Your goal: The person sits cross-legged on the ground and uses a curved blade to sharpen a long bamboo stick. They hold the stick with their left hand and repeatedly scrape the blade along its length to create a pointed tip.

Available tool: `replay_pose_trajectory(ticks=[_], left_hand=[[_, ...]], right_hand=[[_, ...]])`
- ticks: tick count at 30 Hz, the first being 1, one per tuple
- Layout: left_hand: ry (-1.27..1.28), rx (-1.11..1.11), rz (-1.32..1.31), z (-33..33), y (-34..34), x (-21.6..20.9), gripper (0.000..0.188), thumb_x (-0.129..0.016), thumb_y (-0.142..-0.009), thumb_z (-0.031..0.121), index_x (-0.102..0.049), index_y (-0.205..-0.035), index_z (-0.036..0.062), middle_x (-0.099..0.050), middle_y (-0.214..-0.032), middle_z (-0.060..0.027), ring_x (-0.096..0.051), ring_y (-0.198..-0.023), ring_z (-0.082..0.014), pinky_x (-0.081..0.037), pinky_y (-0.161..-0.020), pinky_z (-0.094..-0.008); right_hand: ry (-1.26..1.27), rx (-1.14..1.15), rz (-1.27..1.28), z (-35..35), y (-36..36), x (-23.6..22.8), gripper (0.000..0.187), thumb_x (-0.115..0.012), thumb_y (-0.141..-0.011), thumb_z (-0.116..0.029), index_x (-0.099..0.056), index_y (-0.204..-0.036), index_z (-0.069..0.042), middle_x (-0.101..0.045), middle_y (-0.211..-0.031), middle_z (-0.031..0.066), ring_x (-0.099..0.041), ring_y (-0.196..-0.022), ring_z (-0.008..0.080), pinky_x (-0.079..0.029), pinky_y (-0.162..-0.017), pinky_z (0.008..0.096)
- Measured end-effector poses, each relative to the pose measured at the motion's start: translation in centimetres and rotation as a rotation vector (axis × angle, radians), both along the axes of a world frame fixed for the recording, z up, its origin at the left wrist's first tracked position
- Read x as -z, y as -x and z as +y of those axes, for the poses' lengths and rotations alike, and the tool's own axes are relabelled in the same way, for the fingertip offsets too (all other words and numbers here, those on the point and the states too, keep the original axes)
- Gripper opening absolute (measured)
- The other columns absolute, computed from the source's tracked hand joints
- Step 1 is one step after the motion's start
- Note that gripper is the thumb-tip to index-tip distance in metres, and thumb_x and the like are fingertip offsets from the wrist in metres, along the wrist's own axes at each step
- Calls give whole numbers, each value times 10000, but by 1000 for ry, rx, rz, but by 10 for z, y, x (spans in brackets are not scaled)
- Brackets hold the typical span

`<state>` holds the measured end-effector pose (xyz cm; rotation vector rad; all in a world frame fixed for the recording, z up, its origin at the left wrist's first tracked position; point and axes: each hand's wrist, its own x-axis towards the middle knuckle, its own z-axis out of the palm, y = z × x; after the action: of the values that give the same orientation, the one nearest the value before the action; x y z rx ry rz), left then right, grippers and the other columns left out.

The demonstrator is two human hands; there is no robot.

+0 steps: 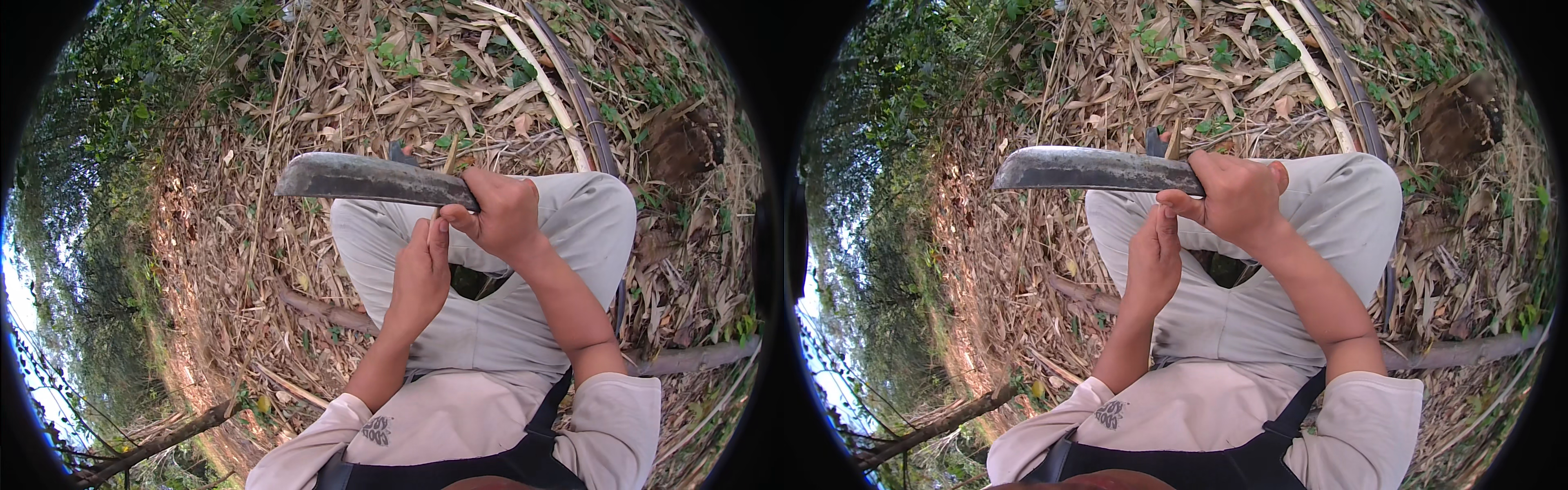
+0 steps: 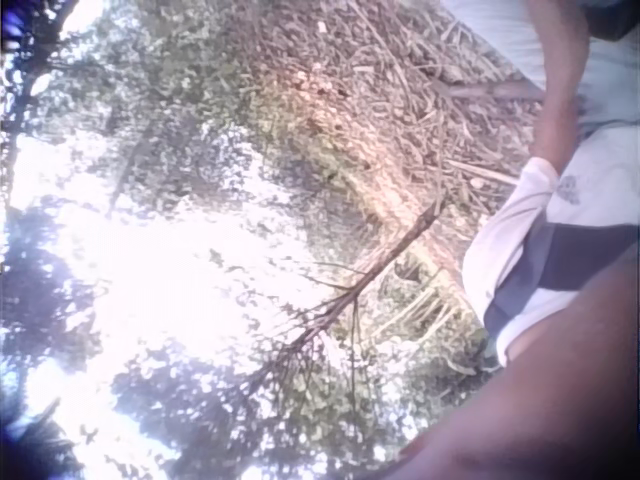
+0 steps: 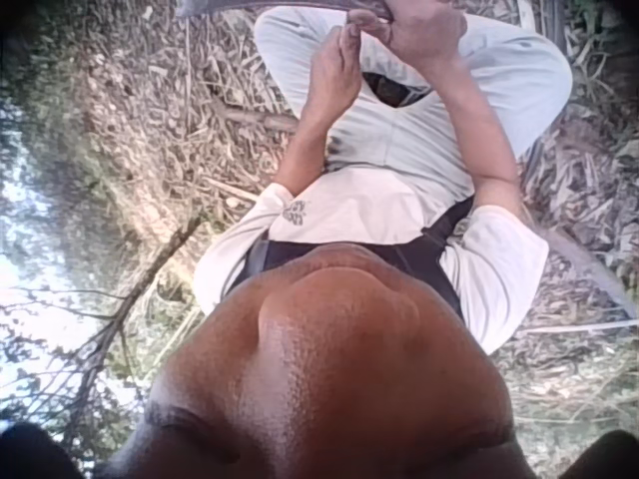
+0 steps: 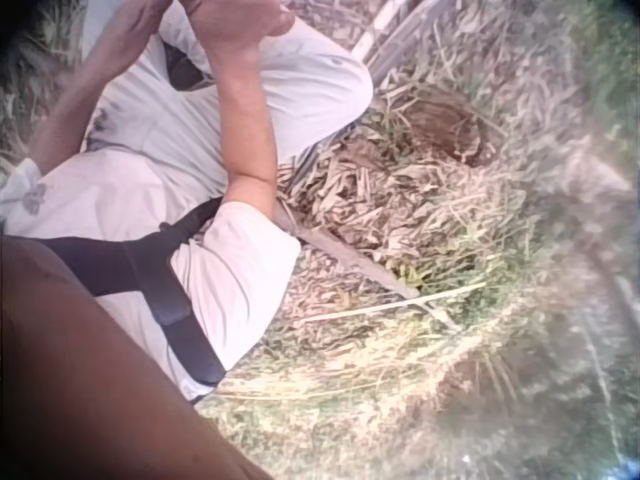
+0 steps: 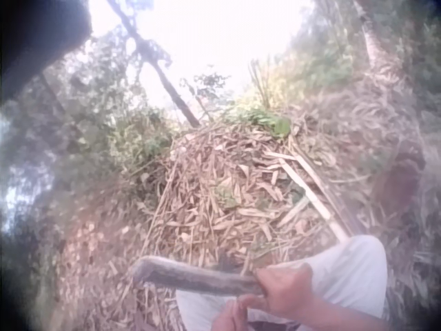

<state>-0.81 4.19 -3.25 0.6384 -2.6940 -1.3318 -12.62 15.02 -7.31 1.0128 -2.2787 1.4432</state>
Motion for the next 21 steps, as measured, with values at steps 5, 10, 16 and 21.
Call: replay_pose_trajectory(ticks=[5,10,16,21], left_hand=[[23,14,2,8,2,-14,344,-400,-1080,302,-493,-944,0,-530,-641,-254,-531,-606,-490,-367,-508,-499],[-45,18,-45,-2,-8,-19,367,-392,-1084,322,-502,-922,12,-473,-603,-144,-463,-528,-309,-359,-498,-396],[-116,11,-76,-16,-42,-20,458,-342,-1092,397,-490,-827,54,-377,-616,46,-331,-543,-52,-288,-496,-236],[-216,-77,-31,-19,-26,-22,466,-338,-1092,408,-489,-817,64,-385,-633,51,-336,-551,-42,-284,-493,-225]], right_hand=[[4,33,101,1,4,5,654,-545,-888,-688,-493,-676,-72,-536,-568,98,-592,-498,279,-451,-456,379],[31,108,175,0,14,11,645,-511,-934,-648,-528,-697,-48,-530,-551,111,-588,-509,323,-441,-477,422],[246,297,-623,17,94,21,726,-315,-1056,-550,-517,-652,18,-439,-512,115,-433,-487,210,-386,-521,375],[297,-29,-307,13,24,11,548,-492,-1016,-505,-542,-765,-21,-489,-569,92,-470,-482,246,-391,-499,368]])
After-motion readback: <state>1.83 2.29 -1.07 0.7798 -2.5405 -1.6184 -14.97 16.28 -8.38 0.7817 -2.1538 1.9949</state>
